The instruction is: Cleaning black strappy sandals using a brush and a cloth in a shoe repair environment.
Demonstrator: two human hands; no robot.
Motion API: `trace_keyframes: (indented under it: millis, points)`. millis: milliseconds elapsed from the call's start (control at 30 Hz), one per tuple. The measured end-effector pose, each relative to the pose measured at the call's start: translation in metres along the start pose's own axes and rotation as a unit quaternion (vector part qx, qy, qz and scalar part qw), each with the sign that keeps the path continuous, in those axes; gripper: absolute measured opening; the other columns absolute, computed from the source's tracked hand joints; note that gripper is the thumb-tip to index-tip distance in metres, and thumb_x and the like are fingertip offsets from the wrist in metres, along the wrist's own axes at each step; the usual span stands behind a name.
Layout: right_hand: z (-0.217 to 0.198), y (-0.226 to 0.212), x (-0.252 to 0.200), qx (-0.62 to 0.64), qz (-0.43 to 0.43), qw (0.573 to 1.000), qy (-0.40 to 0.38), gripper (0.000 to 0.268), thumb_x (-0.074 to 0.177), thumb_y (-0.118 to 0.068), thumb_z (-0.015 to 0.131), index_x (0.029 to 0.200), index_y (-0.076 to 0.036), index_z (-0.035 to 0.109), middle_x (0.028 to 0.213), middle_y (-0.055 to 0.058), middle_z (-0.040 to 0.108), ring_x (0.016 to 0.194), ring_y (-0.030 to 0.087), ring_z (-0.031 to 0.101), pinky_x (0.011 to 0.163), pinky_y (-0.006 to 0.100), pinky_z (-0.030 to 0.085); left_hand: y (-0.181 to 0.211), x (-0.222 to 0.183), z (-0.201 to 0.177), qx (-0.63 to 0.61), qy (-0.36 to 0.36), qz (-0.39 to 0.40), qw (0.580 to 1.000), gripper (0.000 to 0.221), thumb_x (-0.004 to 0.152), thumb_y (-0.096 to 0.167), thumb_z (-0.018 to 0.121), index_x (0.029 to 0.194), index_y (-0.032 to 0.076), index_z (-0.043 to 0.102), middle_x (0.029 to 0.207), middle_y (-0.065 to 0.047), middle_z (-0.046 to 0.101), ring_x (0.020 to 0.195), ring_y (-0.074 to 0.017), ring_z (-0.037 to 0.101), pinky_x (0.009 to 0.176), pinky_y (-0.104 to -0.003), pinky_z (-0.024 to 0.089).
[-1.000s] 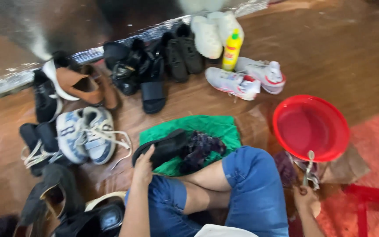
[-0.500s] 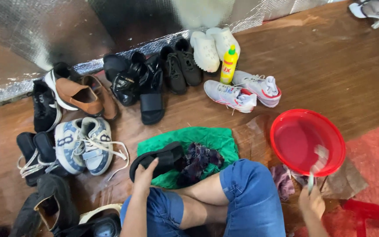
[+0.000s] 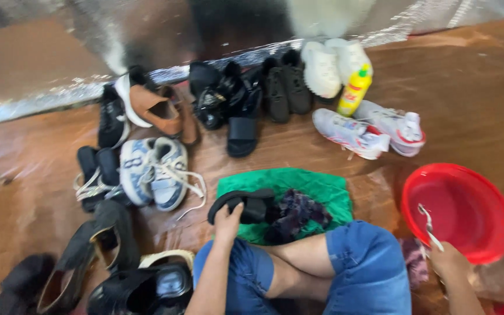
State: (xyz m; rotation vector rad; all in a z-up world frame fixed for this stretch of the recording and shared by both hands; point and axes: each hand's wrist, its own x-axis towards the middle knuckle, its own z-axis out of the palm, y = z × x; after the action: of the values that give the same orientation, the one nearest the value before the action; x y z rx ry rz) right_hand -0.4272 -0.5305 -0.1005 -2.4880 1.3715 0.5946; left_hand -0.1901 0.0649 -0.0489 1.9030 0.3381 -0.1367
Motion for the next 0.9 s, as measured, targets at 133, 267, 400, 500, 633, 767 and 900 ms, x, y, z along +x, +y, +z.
trace_keyframes:
  millis: [133,267,400,500,633,767,900]
  points:
    - [-0.014,-0.006,-0.025,0.052,0.055,0.996,0.046,0.047,0.102,-0.04,0.045,0.142,-0.026,0.065,0.134,0.025,0.074,0.12,0.052,0.069,0.095,0.059,0.053,-0.004,0.001,0.002,0.062,0.007,0.016,0.998,0.037,0.085,0.046,0.07,0.098,0.013,0.077,0.088,-0.006,0.078,0.087,-0.0161,0.069,0.083,-0.035,0.05]
    - [-0.008,-0.006,-0.026,0.047,0.026,0.997,0.059,0.049,0.104,-0.042,0.044,0.139,-0.017,0.069,0.131,0.029,0.076,0.119,0.054,0.069,0.095,0.06,0.052,0.048,-0.026,-0.014,-0.015,-0.026,-0.039,0.999,0.035,0.085,0.042,0.072,0.106,0.015,0.077,0.098,-0.001,0.079,0.096,-0.0124,0.069,0.087,-0.031,0.05]
    - [-0.008,-0.01,-0.031,0.088,0.023,0.991,0.097,0.048,0.109,-0.045,0.044,0.146,-0.021,0.064,0.13,0.03,0.074,0.115,0.057,0.067,0.093,0.062,0.05,0.03,-0.016,-0.013,-0.033,-0.067,-0.045,0.996,0.045,0.085,0.037,0.073,0.121,0.011,0.07,0.116,-0.007,0.076,0.112,-0.0211,0.069,0.094,-0.035,0.052]
    - [-0.007,-0.014,-0.035,0.117,0.008,0.989,0.088,0.048,0.107,-0.04,0.044,0.143,-0.019,0.067,0.131,0.031,0.072,0.118,0.057,0.065,0.098,0.059,0.047,0.006,-0.003,-0.007,0.057,-0.07,-0.019,0.996,0.05,0.085,0.04,0.069,0.128,0.013,0.066,0.123,-0.009,0.074,0.118,-0.0264,0.067,0.1,-0.038,0.049]
    - [0.001,-0.026,-0.037,0.294,-0.026,0.926,0.235,0.041,0.113,-0.031,0.055,0.136,-0.002,0.071,0.121,0.033,0.069,0.109,0.055,0.06,0.092,0.062,0.042,0.047,-0.027,-0.019,0.118,-0.025,-0.1,0.988,0.043,0.087,0.056,0.056,0.116,0.03,0.073,0.125,0.0,0.075,0.133,-0.0287,0.056,0.115,-0.056,0.017]
    - [-0.002,-0.076,-0.034,0.339,-0.029,0.933,0.119,0.049,0.105,-0.043,0.054,0.081,-0.003,0.065,0.072,0.014,0.051,0.072,0.029,0.047,0.064,0.051,0.038,0.05,-0.023,-0.012,0.06,-0.055,-0.1,0.992,0.044,0.09,0.051,0.056,0.128,0.032,0.07,0.132,0.008,0.073,0.138,-0.0144,0.054,0.118,-0.058,-0.001]
    - [0.023,-0.081,-0.019,0.265,-0.078,0.924,0.265,0.045,0.118,-0.04,0.051,0.119,0.0,0.071,0.112,0.033,0.07,0.102,0.058,0.062,0.083,0.064,0.043,-0.016,-0.007,0.006,0.07,-0.097,0.008,0.993,0.039,0.09,0.039,0.066,0.117,0.01,0.072,0.115,-0.009,0.076,0.113,-0.0217,0.067,0.099,-0.036,0.048]
